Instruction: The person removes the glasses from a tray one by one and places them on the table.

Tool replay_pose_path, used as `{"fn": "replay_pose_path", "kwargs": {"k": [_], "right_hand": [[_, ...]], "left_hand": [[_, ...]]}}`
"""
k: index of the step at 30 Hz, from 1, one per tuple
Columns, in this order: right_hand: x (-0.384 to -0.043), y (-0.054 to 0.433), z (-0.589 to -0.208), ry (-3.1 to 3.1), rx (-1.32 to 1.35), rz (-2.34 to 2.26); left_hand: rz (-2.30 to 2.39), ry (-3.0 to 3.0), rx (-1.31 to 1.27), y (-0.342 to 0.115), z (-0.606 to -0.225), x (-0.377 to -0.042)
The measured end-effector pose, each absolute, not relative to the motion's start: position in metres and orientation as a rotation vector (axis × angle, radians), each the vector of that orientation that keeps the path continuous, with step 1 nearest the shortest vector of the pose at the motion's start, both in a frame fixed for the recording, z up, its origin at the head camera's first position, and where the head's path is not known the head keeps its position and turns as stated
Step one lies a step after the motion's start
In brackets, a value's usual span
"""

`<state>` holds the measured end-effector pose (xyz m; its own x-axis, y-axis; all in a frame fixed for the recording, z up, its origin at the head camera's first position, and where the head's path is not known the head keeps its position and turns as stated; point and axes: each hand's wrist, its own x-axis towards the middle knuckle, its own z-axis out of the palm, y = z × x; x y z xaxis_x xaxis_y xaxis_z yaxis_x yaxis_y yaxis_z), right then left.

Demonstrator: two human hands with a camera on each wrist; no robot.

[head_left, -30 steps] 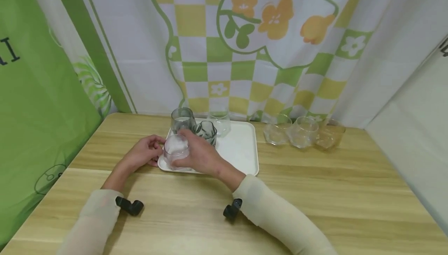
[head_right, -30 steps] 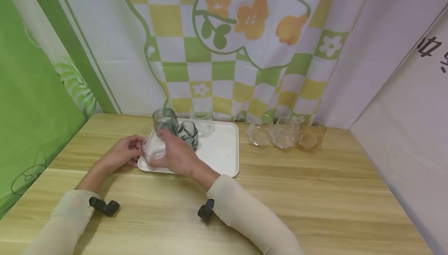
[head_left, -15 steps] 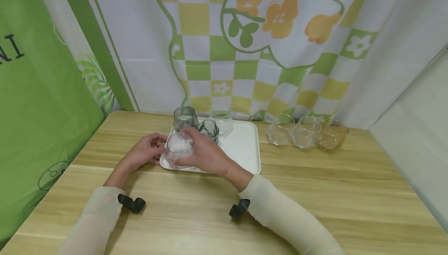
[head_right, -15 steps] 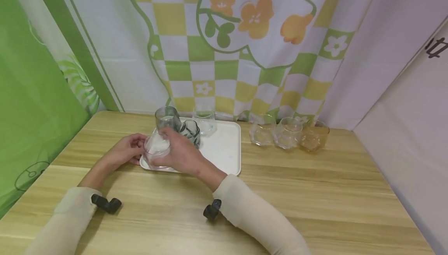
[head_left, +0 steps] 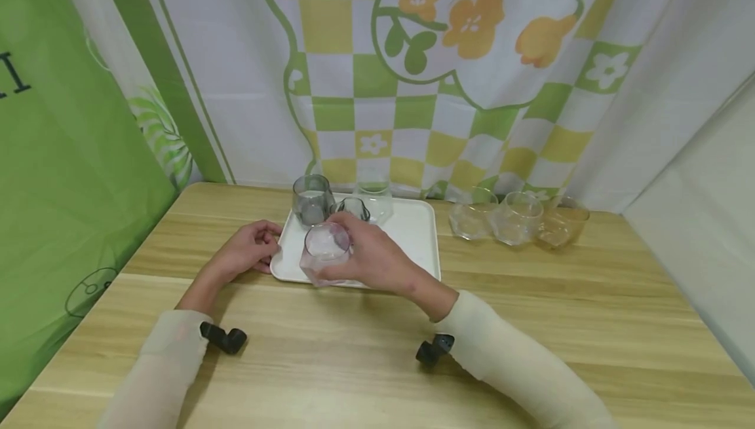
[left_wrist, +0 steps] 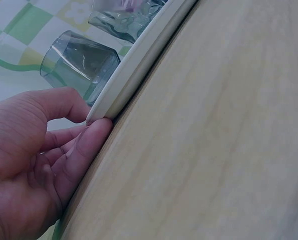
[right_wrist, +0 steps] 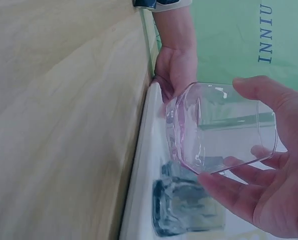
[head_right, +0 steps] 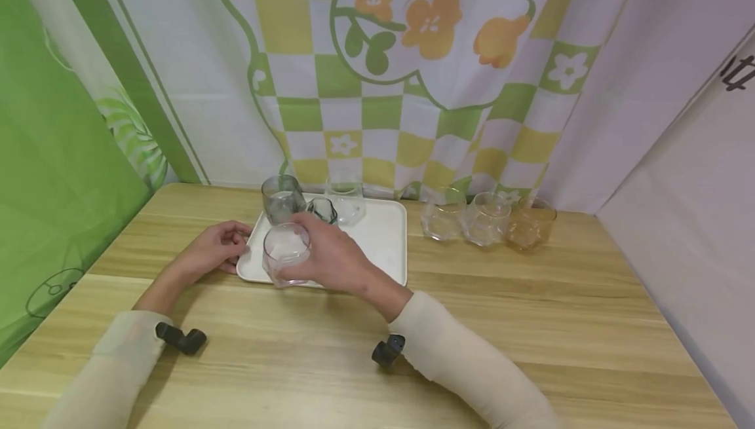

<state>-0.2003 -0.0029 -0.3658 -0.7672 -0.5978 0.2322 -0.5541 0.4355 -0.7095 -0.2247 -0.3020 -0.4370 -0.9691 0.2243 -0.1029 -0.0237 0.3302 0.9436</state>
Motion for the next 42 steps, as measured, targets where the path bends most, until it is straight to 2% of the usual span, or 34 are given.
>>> {"fn": "replay_pose_path", "kwargs": {"k": [23,42], "right_hand": [[-0.189,0.080,-0.344,2.608,-0.849,-1.420],[-0.186,0.170,-0.343,2.750,-0.665,-1.314]], "left_hand": [[1.659,2.391,0.163,-0.304,-0.438,-0.227],[1.663,2.382,0.147,-0.304,-0.439,-0.229]]}}
